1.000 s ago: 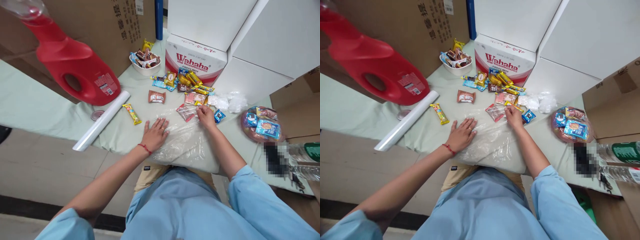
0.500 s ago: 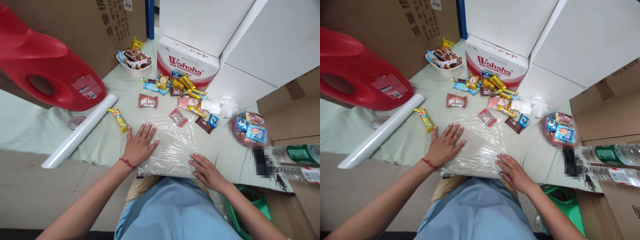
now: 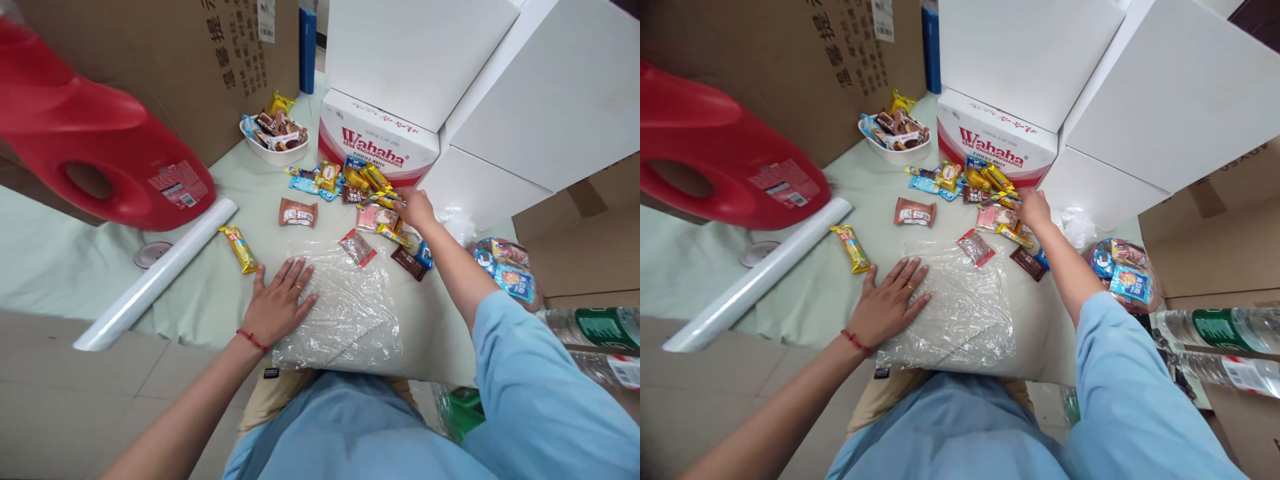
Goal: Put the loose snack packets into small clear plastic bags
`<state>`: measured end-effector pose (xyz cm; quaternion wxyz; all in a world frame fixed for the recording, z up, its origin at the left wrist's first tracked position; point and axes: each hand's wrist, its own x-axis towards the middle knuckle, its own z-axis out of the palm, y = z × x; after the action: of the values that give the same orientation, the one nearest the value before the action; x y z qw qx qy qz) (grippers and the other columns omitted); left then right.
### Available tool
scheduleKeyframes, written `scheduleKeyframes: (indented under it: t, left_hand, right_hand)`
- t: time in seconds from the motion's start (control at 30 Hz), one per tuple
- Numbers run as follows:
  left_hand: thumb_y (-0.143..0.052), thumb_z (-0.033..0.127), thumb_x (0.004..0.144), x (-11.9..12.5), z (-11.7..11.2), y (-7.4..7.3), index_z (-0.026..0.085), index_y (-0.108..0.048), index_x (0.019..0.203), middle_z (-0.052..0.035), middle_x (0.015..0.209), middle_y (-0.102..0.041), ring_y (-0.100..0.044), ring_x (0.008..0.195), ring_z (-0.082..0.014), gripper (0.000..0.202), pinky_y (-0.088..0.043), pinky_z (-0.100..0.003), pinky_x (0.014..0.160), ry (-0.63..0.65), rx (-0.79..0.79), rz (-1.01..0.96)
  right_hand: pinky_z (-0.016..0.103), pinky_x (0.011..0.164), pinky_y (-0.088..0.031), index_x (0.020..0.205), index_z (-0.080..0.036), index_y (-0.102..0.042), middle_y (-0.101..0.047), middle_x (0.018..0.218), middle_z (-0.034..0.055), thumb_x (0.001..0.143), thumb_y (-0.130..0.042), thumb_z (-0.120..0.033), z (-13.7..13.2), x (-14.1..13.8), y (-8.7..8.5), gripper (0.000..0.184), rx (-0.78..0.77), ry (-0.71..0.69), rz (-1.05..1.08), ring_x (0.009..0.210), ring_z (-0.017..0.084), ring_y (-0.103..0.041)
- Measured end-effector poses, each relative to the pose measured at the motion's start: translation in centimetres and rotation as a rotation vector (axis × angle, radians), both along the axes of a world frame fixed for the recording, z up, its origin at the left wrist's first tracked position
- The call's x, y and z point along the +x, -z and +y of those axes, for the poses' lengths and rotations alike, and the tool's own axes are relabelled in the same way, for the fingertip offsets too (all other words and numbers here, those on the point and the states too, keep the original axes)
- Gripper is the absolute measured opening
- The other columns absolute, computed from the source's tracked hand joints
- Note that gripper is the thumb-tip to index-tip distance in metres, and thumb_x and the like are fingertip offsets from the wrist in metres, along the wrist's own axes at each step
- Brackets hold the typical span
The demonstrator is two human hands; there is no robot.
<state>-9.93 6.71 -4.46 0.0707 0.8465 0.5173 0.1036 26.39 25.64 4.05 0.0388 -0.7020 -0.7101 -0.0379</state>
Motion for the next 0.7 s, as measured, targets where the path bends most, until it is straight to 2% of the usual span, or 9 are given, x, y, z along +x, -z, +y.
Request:
scheduleKeyframes:
  t: [0.07, 0.13, 0.23, 0.37, 0.43, 0.53, 0.6, 0.7]
  left_hand:
    - [-0.038, 0.051, 0.104, 0.0, 0.0, 0.0, 0.03, -0.033, 0.162, -0.0089, 0.168, -0.035, -0.032, 0.155, -0.0328, 0.062, -0.004, -0.071, 0.124, -0.004, 0.002, -0.004]
    - [-0.039, 0.051, 0.104, 0.0, 0.0, -0.1, 0.031, -0.034, 0.161, -0.0085, 0.167, -0.036, -0.033, 0.155, -0.0329, 0.061, -0.005, -0.07, 0.125, -0.01, 0.002, -0.013]
    - [-0.04, 0.05, 0.104, -0.1, 0.0, -0.2, 0.031, -0.035, 0.161, -0.0078, 0.167, -0.036, -0.033, 0.155, -0.0331, 0.06, -0.005, -0.069, 0.125, -0.008, -0.002, -0.026]
    - [-0.041, 0.05, 0.104, -0.1, 0.0, -0.2, 0.03, -0.035, 0.161, -0.0082, 0.167, -0.036, -0.033, 0.155, -0.0336, 0.061, -0.005, -0.07, 0.125, -0.009, -0.004, -0.025]
    - [-0.041, 0.05, 0.103, -0.1, 0.0, -0.2, 0.031, -0.035, 0.161, -0.0083, 0.167, -0.036, -0.034, 0.155, -0.0336, 0.061, -0.006, -0.07, 0.125, -0.012, 0.0, -0.019]
    - [-0.041, 0.05, 0.103, -0.1, 0.0, -0.2, 0.03, -0.036, 0.161, -0.0083, 0.167, -0.037, -0.034, 0.154, -0.0336, 0.061, -0.007, -0.07, 0.125, -0.008, 0.002, -0.013]
    - [-0.042, 0.049, 0.103, 0.0, 0.0, -0.2, 0.03, -0.037, 0.16, -0.0085, 0.167, -0.037, -0.034, 0.155, -0.0334, 0.061, -0.007, -0.069, 0.125, -0.008, 0.003, -0.013]
    - [-0.041, 0.049, 0.103, 0.0, 0.0, -0.3, 0.03, -0.038, 0.16, -0.0086, 0.167, -0.037, -0.033, 0.155, -0.0327, 0.06, -0.007, -0.069, 0.125, -0.013, 0.004, -0.015]
  right_hand:
    - [0.04, 0.093, -0.047, 0.122, -0.013, -0.071, -0.071, 0.122, 0.0185, 0.095, -0.06, -0.037, 2.2, -0.9, 0.7, 0.038, -0.1, 0.0, -0.093, 0.118, 0.034, -0.056]
    - [0.039, 0.091, -0.046, 0.12, -0.013, -0.073, -0.07, 0.122, 0.0189, 0.093, -0.062, -0.034, 3.1, -1.0, 1.2, 0.035, -0.176, -0.006, -0.175, 0.117, 0.035, -0.055]
    - [0.043, 0.092, -0.044, 0.121, -0.015, -0.072, -0.068, 0.121, 0.0184, 0.095, -0.059, -0.031, 3.6, 0.3, 1.1, 0.034, -0.141, -0.043, -0.243, 0.117, 0.036, -0.051]
    - [0.044, 0.095, -0.041, 0.135, -0.015, -0.063, -0.063, 0.128, 0.0196, 0.097, -0.053, -0.032, 4.7, 2.3, 1.4, 0.043, -0.085, -0.108, -0.26, 0.121, 0.037, -0.047]
    - [0.041, 0.094, -0.041, 0.138, -0.012, -0.06, -0.063, 0.129, 0.0208, 0.095, -0.055, -0.03, 5.4, 2.5, 2.0, 0.047, -0.126, -0.091, -0.263, 0.119, 0.035, -0.048]
    - [0.04, 0.093, -0.041, 0.131, -0.011, -0.066, -0.065, 0.125, 0.0218, 0.091, -0.063, -0.034, 6.3, 2.1, 2.5, 0.047, -0.205, 0.005, -0.28, 0.115, 0.035, -0.05]
    - [0.042, 0.094, -0.04, 0.125, -0.012, -0.07, -0.066, 0.123, 0.0217, 0.089, -0.067, -0.039, 6.3, 2.3, 1.9, 0.045, -0.225, 0.047, -0.298, 0.116, 0.037, -0.05]
    - [0.049, 0.099, -0.037, 0.118, -0.009, -0.072, -0.066, 0.121, 0.0241, 0.091, -0.064, -0.04, 5.8, 2.9, -0.1, 0.041, -0.145, -0.014, -0.331, 0.122, 0.04, -0.045]
